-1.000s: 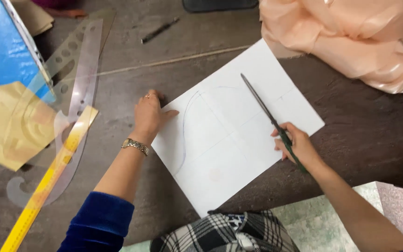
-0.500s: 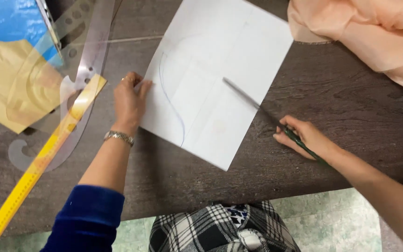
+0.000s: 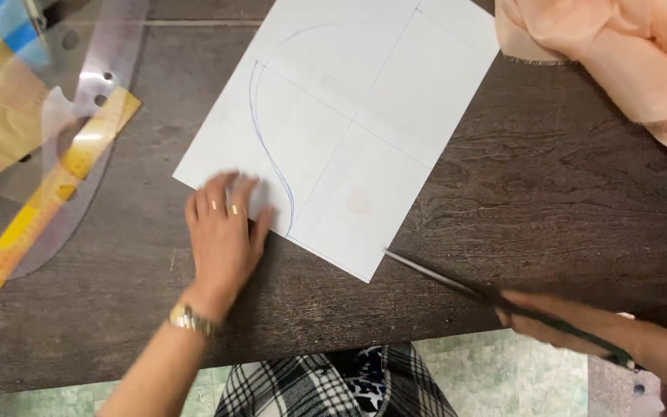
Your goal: Cutting a paper pattern with scissors, folding it, and marking it with a pen on a workbench.
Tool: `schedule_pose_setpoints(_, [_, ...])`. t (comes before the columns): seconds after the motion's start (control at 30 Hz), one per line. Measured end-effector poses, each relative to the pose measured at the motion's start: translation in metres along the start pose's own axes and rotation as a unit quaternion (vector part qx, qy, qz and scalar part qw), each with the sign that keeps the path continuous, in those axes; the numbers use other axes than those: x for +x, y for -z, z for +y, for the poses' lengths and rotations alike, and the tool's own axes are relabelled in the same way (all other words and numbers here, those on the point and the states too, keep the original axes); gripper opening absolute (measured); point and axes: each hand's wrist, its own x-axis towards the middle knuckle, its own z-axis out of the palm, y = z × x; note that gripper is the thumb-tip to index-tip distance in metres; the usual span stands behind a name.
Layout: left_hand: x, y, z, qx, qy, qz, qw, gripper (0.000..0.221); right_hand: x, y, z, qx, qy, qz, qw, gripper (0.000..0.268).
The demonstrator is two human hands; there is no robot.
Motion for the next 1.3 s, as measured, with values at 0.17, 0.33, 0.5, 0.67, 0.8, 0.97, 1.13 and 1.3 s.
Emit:
schedule_pose_setpoints(0.17, [-0.042,0.002,0.014,-0.041,-0.022,-0.024,0.999,0.034,-0.024,0.005,0.005,0.017,-0.225,-0.1,0.969,0.069])
schedule_pose_setpoints(0.33, [-0.048,-0.001,0.015,-0.04,-0.028,-0.023,0.999,0.034,-0.038,-0.026,-0.018,0.558,-0.456,-0.007,0.693,0.063])
schedule_pose_setpoints(0.5, [-0.051,-0.003,0.016,-0.034,-0.036,-0.015,0.999,0.035,-0.034,-0.044,-0.018,0.193,-0.294,-0.053,0.935,0.059])
schedule_pose_setpoints(0.67, [-0.051,-0.003,0.016,-0.028,-0.051,-0.008,0.998,0.038,-0.031,-0.07,-0.013,-0.098,0.042,-0.075,0.992,0.039])
schedule_pose_setpoints(0.8, [-0.05,0.001,0.018,-0.016,-0.056,-0.001,0.998,0.039,0.0,-0.068,-0.001,-0.075,-0.005,-0.124,0.989,0.05])
schedule_pose_setpoints(0.97, [-0.051,-0.004,0.016,-0.012,-0.057,-0.003,0.998,0.044,0.026,-0.052,0.019,-0.035,-0.033,-0.124,0.991,0.048])
schedule_pose_setpoints(1.13, [-0.051,-0.007,0.018,-0.007,-0.051,-0.011,0.999,0.046,0.081,-0.02,0.064,-0.013,0.011,-0.152,0.988,0.051])
schedule_pose_setpoints(1.3, [-0.057,-0.008,0.022,-0.001,-0.055,-0.015,0.998,0.048,0.005,-0.059,-0.008,-0.014,-0.034,-0.124,0.992,0.045])
